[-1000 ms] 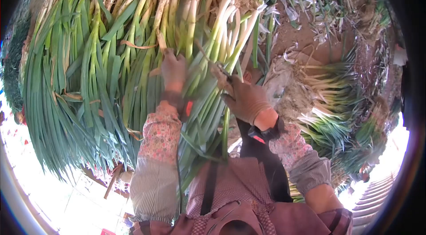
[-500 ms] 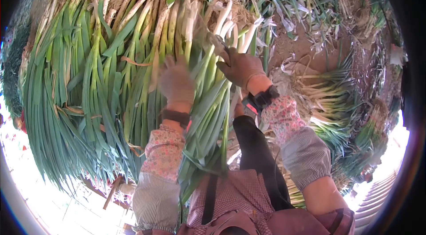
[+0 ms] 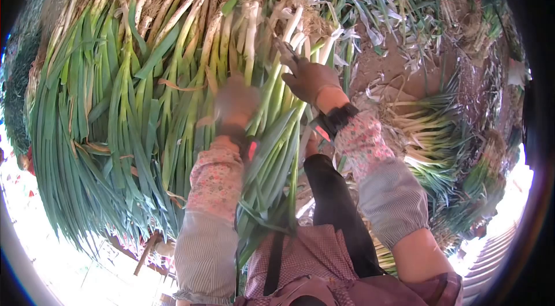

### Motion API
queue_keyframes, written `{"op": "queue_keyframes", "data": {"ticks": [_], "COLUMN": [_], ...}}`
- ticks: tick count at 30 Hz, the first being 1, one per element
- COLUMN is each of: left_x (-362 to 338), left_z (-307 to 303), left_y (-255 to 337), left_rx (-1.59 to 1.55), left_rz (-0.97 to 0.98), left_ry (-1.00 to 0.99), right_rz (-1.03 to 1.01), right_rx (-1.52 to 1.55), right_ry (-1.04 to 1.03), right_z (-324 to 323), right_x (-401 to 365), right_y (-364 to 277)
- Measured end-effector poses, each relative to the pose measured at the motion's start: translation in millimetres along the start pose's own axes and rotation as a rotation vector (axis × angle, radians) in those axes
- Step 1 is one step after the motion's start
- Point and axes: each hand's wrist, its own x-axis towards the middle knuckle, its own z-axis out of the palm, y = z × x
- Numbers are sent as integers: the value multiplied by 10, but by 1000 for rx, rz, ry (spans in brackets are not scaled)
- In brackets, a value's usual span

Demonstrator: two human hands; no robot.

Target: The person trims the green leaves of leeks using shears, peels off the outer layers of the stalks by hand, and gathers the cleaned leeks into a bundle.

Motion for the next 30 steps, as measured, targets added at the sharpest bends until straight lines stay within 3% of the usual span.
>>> {"op": "queue_keyframes", "data": {"ticks": [5,6,8,10,14,16,19,22,24,26,28,30], "left_x": [-266,-350,-412,-436,-441,-749,-692,-668,-570,-404,-195,98], "left_z": [114,289,395,498,877,750,556,116,-107,-309,-463,-449], "left_y": [151,188,279,306,246,410,408,322,68,-211,-398,-726], "left_rx": [-227,-242,-334,-379,-236,-288,-345,-179,27,162,308,315], "left_rz": [172,261,182,155,396,358,257,175,159,93,-17,-4], "left_ry": [-51,62,-8,-37,39,178,44,4,133,396,514,423], "right_rz": [169,15,-290,-178,90,192,187,99,-6,-145,-111,-109], "right_rx": [140,-2,-292,-233,87,114,155,103,77,-37,62,121], "right_ry": [-28,15,102,-5,72,77,97,-18,-90,-183,-99,-87], "right_z": [10,65,170,104,219,183,161,139,71,-37,159,365], "right_x": [-591,-716,-914,-969,-712,-594,-503,-721,-908,-1075,-1118,-1087], "right_y": [200,282,434,307,377,389,486,266,115,-19,17,56]}}
